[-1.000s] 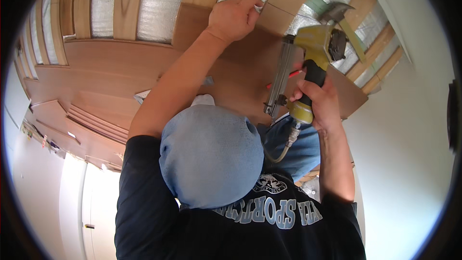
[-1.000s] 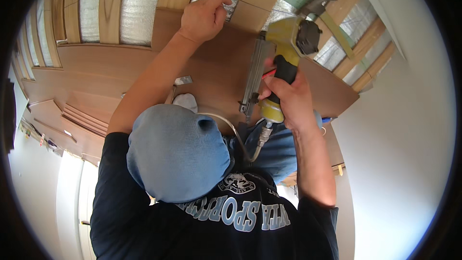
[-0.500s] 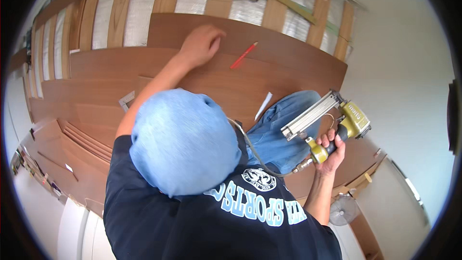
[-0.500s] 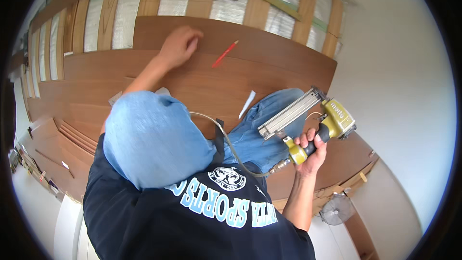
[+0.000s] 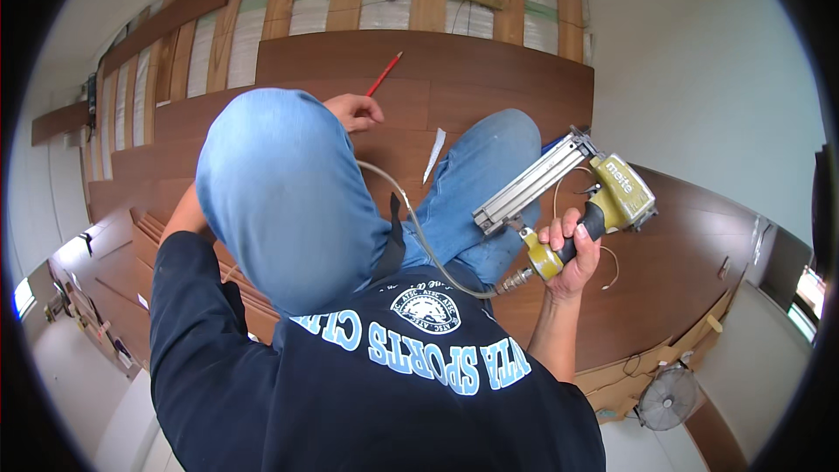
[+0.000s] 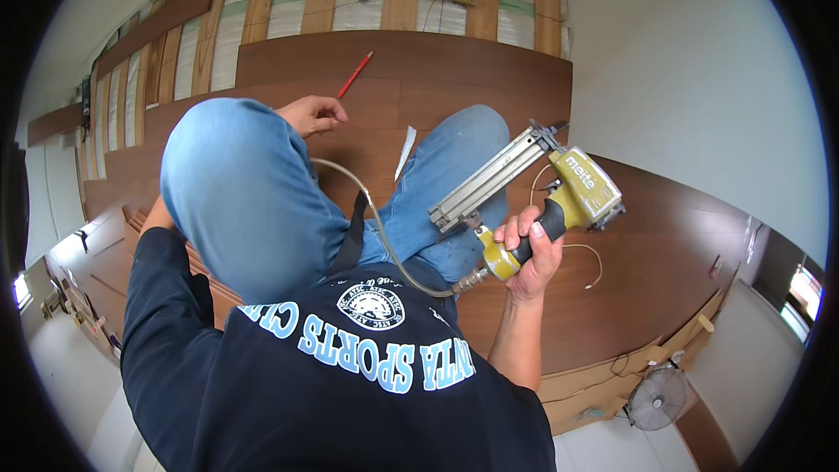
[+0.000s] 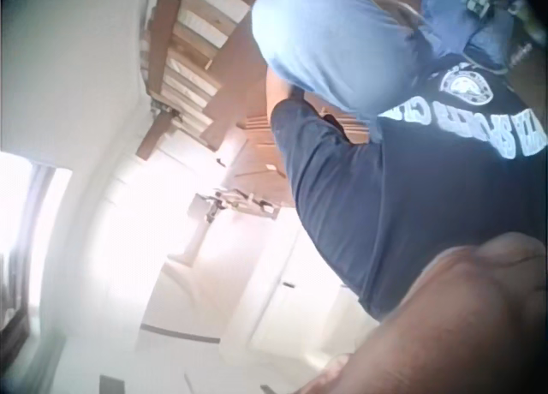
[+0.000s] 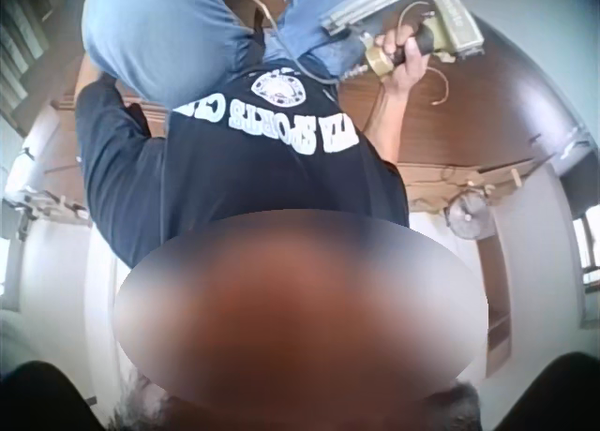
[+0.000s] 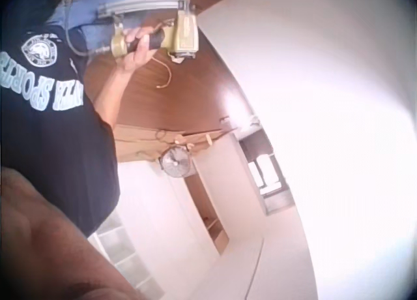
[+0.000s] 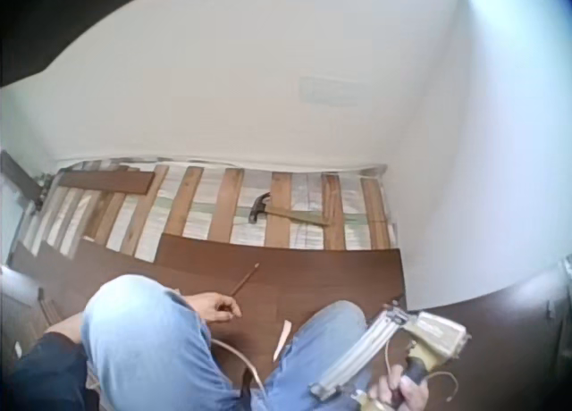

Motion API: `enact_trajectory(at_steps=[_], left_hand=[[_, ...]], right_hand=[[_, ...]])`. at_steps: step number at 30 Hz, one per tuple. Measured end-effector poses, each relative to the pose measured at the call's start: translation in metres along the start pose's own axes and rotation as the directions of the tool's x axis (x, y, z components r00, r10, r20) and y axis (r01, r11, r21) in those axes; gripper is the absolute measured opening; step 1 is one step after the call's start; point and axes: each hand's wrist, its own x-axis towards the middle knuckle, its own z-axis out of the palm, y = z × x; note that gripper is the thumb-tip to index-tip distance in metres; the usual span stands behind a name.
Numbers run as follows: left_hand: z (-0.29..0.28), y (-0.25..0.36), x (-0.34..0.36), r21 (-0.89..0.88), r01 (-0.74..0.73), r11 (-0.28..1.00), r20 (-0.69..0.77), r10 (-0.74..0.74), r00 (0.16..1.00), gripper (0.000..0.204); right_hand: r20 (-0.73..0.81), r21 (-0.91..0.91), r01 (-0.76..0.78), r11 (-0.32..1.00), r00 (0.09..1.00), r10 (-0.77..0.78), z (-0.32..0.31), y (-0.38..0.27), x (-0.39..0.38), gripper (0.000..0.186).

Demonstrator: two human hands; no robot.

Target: The person marks a wood plank with a pencil, cuts it using a table saw, and then hammers the plank into place on a wooden frame using a nail gun and a hammer.

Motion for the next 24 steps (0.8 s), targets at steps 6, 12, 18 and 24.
enact_trajectory(at_steps=[6, 12, 18, 24], left_hand=[[-0.014, 0.099, 0.031, 0.372, -0.267, 0.889, -0.153, 0.342, 0.927, 0.021], [-0.019, 0.027, 0.097, 0.543, 0.138, 0.828, -0.471, 0.164, 0.867, 0.039], [-0.023, -0.037, 0.123, 0.507, 0.174, 0.844, -0.608, 0.207, 0.766, 0.027], [-0.095, -0.047, 0.106, 0.581, 0.292, 0.760, -0.748, 0.357, 0.559, 0.022]], right_hand=[[0.054, -0.128, 0.000, 0.992, 0.999, 0.007, 0.015, -0.032, 0.010, 0.019], [0.140, -0.576, -0.012, 0.817, 0.984, 0.113, 0.062, -0.036, 0.073, 0.037], [-0.020, -0.655, -0.247, 0.714, 0.950, 0.311, 0.124, 0.012, 0.166, 0.033], [-0.298, -0.737, -0.511, 0.442, 0.832, 0.467, 0.129, 0.046, 0.241, 0.032]])
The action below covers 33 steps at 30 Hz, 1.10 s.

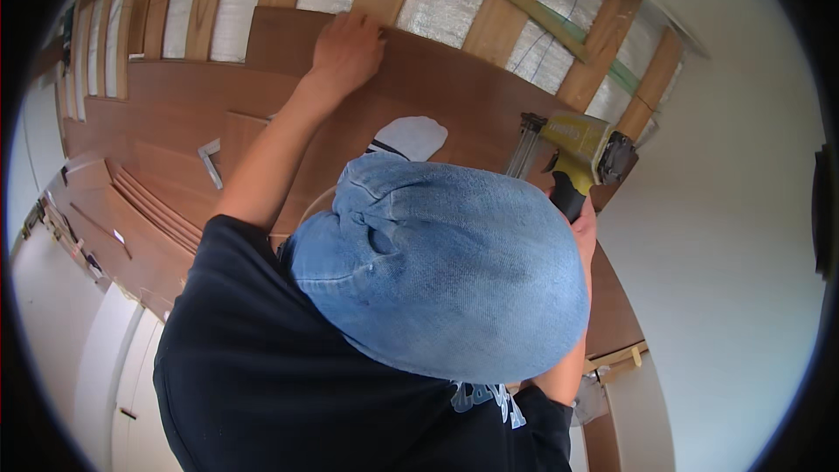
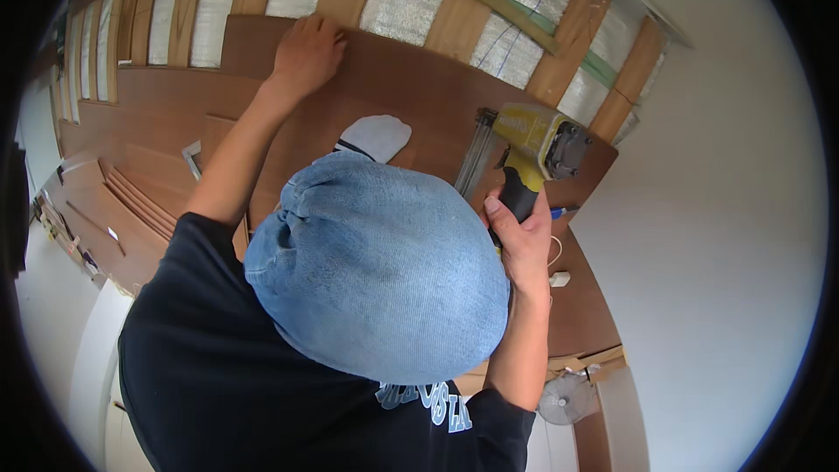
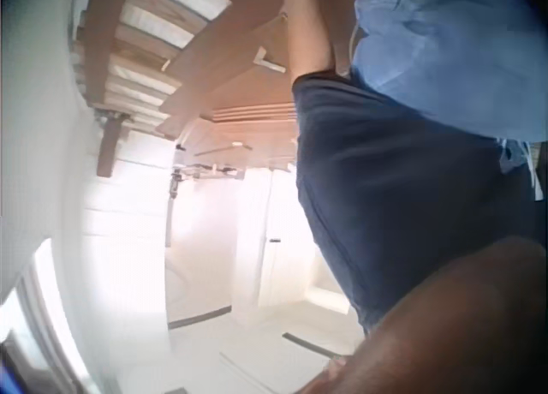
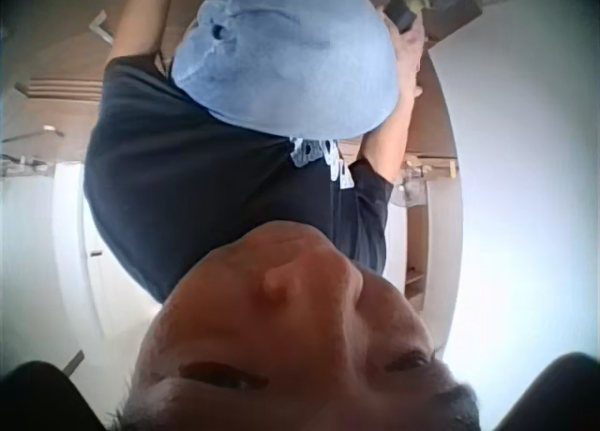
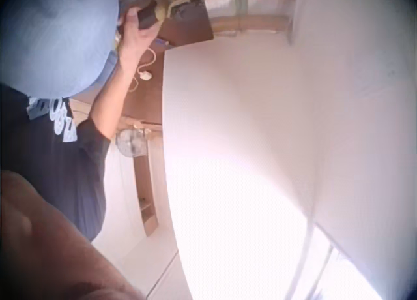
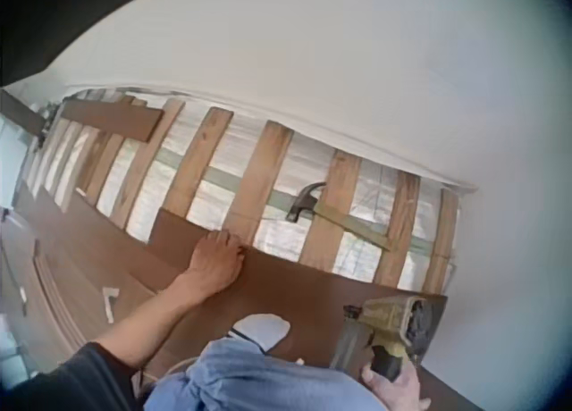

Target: The person marks a wood plank with a pencil, cuts it using a table saw, and then hammers the plank into place on a wooden frame using a nail gun and a hammer.

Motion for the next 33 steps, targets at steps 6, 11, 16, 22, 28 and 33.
enact_trajectory(at_steps=[6, 11, 16, 22, 28, 33], left_hand=[[0.051, 0.064, 0.085, -0.691, 0.268, 0.671, 0.227, -0.150, 0.962, 0.015], [0.072, 0.071, 0.067, -0.736, 0.267, 0.623, 0.103, -0.286, 0.953, 0.011], [0.071, 0.071, 0.073, -0.692, 0.179, 0.700, 0.049, -0.201, 0.978, 0.012], [0.069, 0.069, 0.076, -0.680, 0.132, 0.721, 0.014, -0.167, 0.986, 0.013], [0.073, 0.068, 0.077, -0.675, 0.107, 0.730, 0.006, -0.139, 0.990, 0.015], [0.075, 0.070, 0.076, -0.670, 0.067, 0.739, -0.012, -0.101, 0.995, 0.015]], right_hand=[[0.053, 0.114, -0.160, 0.981, 0.987, 0.155, 0.034, -0.008, 0.067, 0.037], [0.174, 0.257, -0.291, 0.922, 0.952, 0.252, 0.051, -0.012, 0.106, 0.048], [0.215, 0.277, -0.309, 0.910, 0.943, 0.255, 0.067, -0.024, 0.130, 0.058], [0.233, 0.040, -0.399, 0.916, 0.895, 0.380, 0.078, -0.059, 0.148, 0.060], [0.170, -0.095, -0.376, 0.922, 0.906, 0.387, 0.079, -0.069, 0.154, 0.053], [0.097, -0.040, -0.438, 0.898, 0.893, 0.439, 0.065, -0.070, 0.154, 0.045]])
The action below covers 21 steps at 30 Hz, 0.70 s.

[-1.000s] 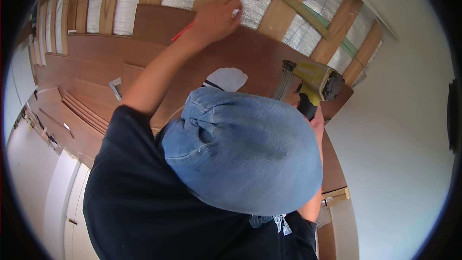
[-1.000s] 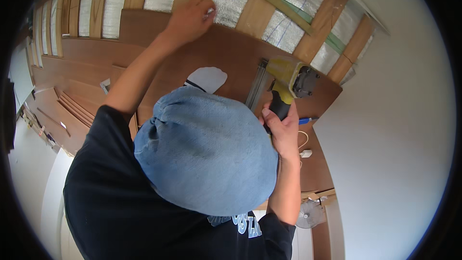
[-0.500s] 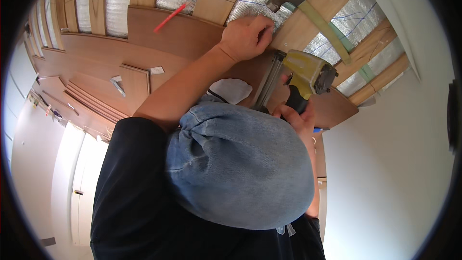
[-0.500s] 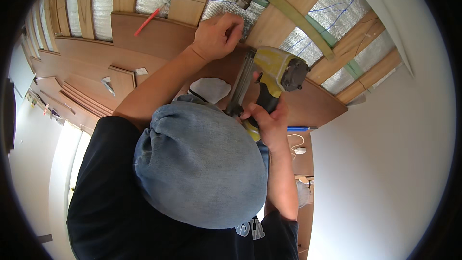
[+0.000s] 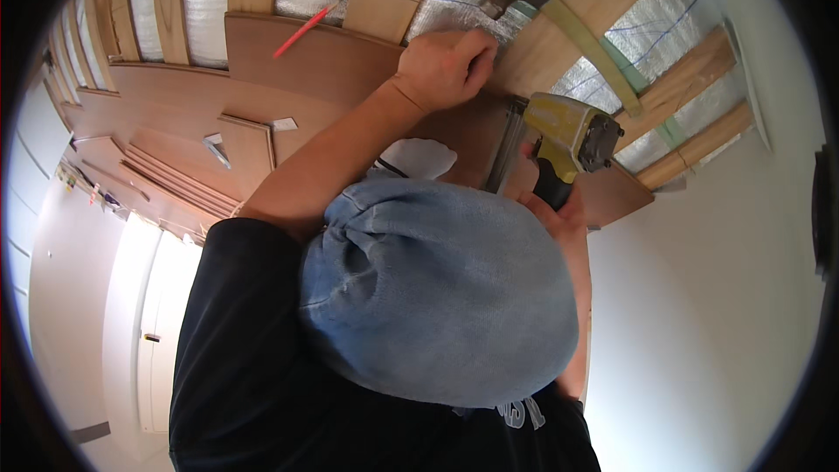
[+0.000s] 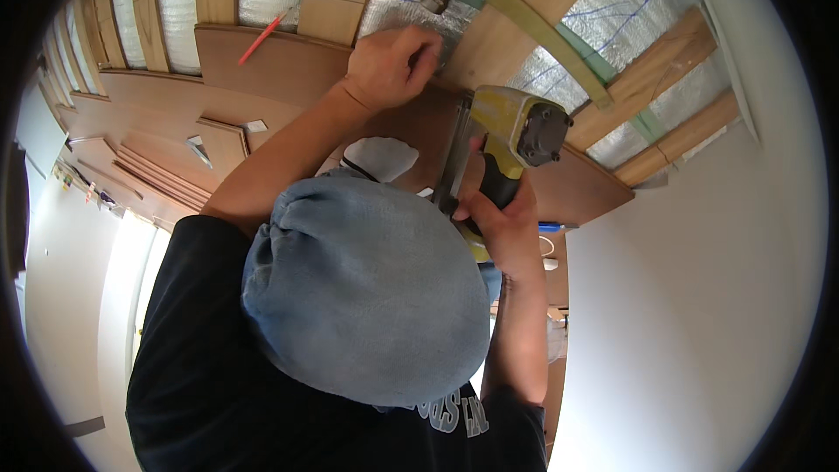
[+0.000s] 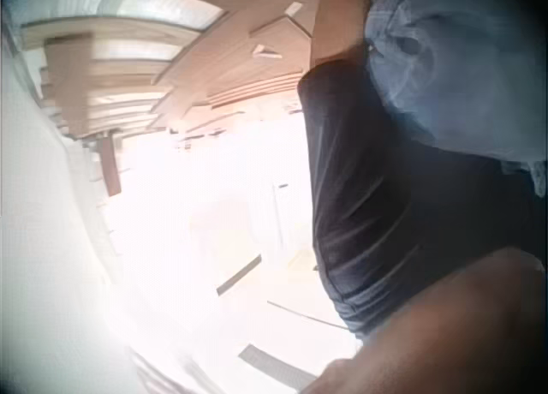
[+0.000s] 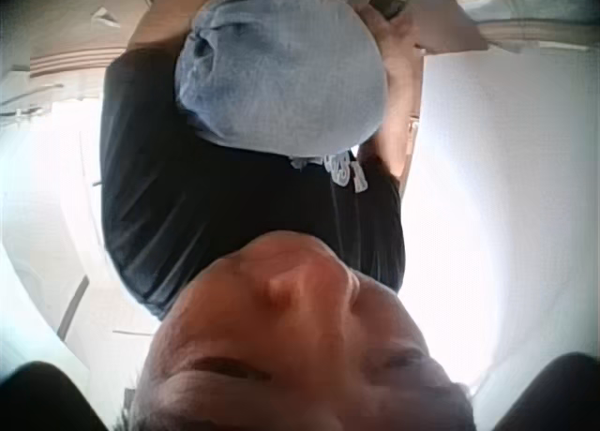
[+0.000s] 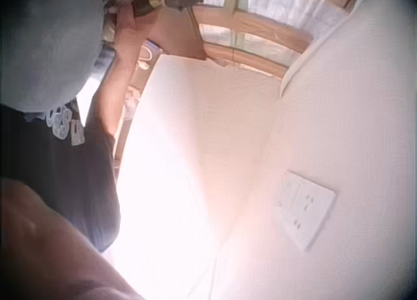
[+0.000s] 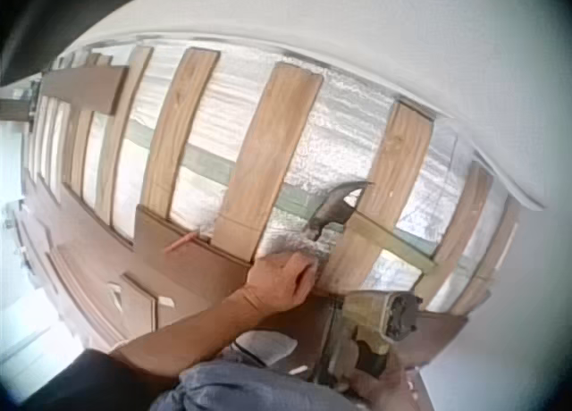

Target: The person marks a wood plank with a pencil, cuts it using a table saw, and then hammers the plank into place on a wooden frame using a nail gun and a hammer.

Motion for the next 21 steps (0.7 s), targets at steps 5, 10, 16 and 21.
enact_trajectory(at_steps=[5, 10, 16, 21], left_hand=[[-0.003, 0.003, 0.001, 0.030, 0.050, 0.998, 0.012, -0.050, 0.999, 0.013], [0.000, 0.001, 0.000, 0.027, 0.012, 1.000, 0.016, -0.013, 1.000, 0.013], [0.009, 0.002, -0.002, 0.051, 0.066, 0.997, 0.019, -0.067, 0.998, 0.012], [0.037, 0.041, 0.013, -0.079, -0.154, 0.985, 0.196, 0.167, 0.966, 0.011]], right_hand=[[0.039, -0.076, 0.035, 0.996, 0.999, -0.032, -0.010, 0.002, -0.002, 0.046], [0.036, -0.063, 0.062, 0.996, 0.998, -0.060, -0.018, 0.000, -0.007, 0.046], [-0.137, -0.007, 0.071, 0.997, 0.988, -0.072, -0.064, 0.029, -0.035, 0.055], [-0.248, 0.054, 0.320, 0.946, 0.922, -0.298, -0.140, 0.036, -0.056, 0.063]])
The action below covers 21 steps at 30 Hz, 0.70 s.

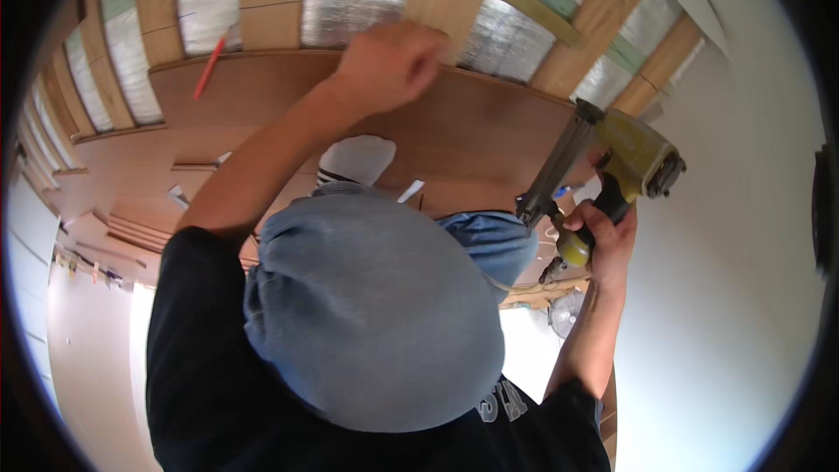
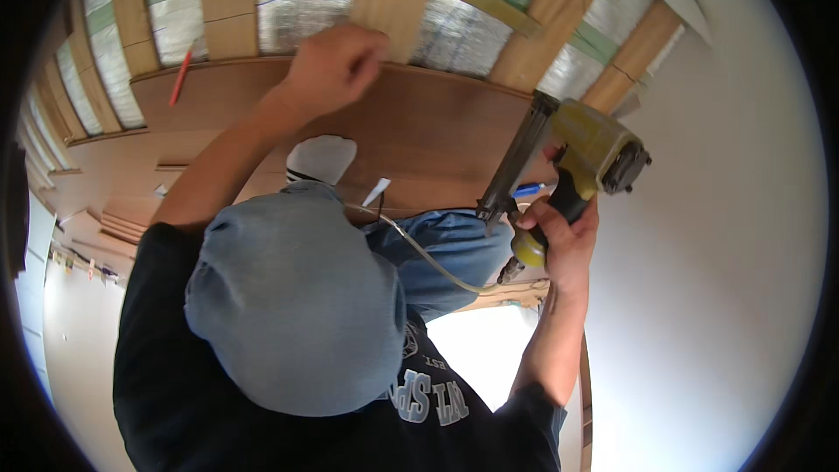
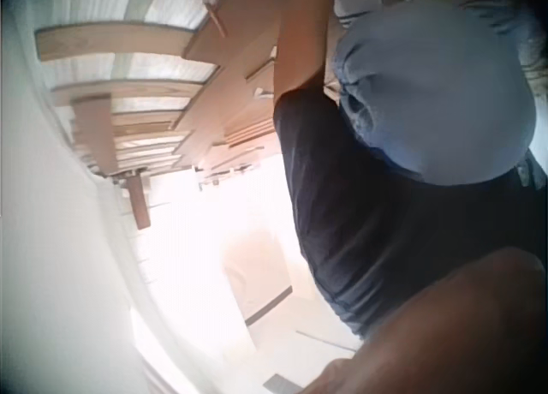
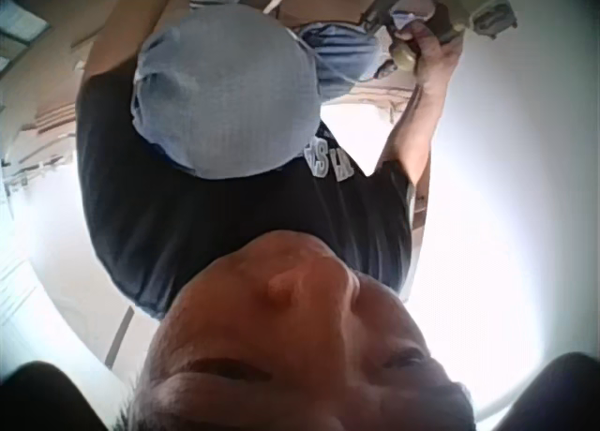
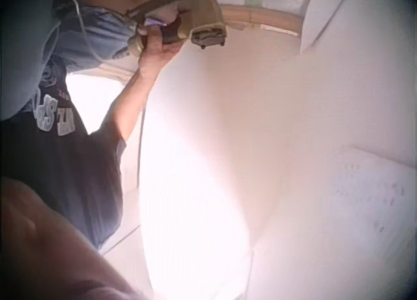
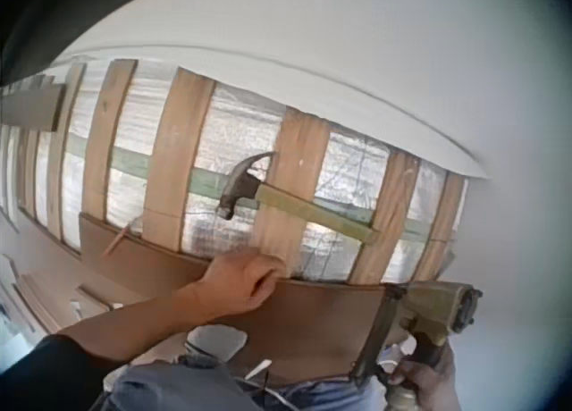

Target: The person marks a wood plank with a pencil, cuts it using a table saw, and then hammers the plank into place on a wooden frame using a nail gun and a hammer.

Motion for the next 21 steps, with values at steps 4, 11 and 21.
enact_trajectory(at_steps=[4, 11, 21], left_hand=[[0.074, 0.043, 0.019, -0.309, -0.208, 0.928, 0.308, 0.305, 0.901, 0.008], [0.094, 0.037, 0.022, -0.285, -0.112, 0.952, 0.509, 0.249, 0.824, 0.009], [0.098, 0.036, 0.020, -0.235, -0.260, 0.937, 0.400, 0.337, 0.852, 0.013]], right_hand=[[0.064, 0.064, -0.062, 0.996, 0.996, 0.058, -0.012, 0.016, 0.023, 0.063], [0.128, -0.059, -0.191, 0.980, 0.972, 0.198, -0.010, 0.019, 0.042, 0.062], [0.209, -0.179, -0.272, 0.945, 0.928, 0.307, -0.036, 0.009, 0.060, 0.056]])
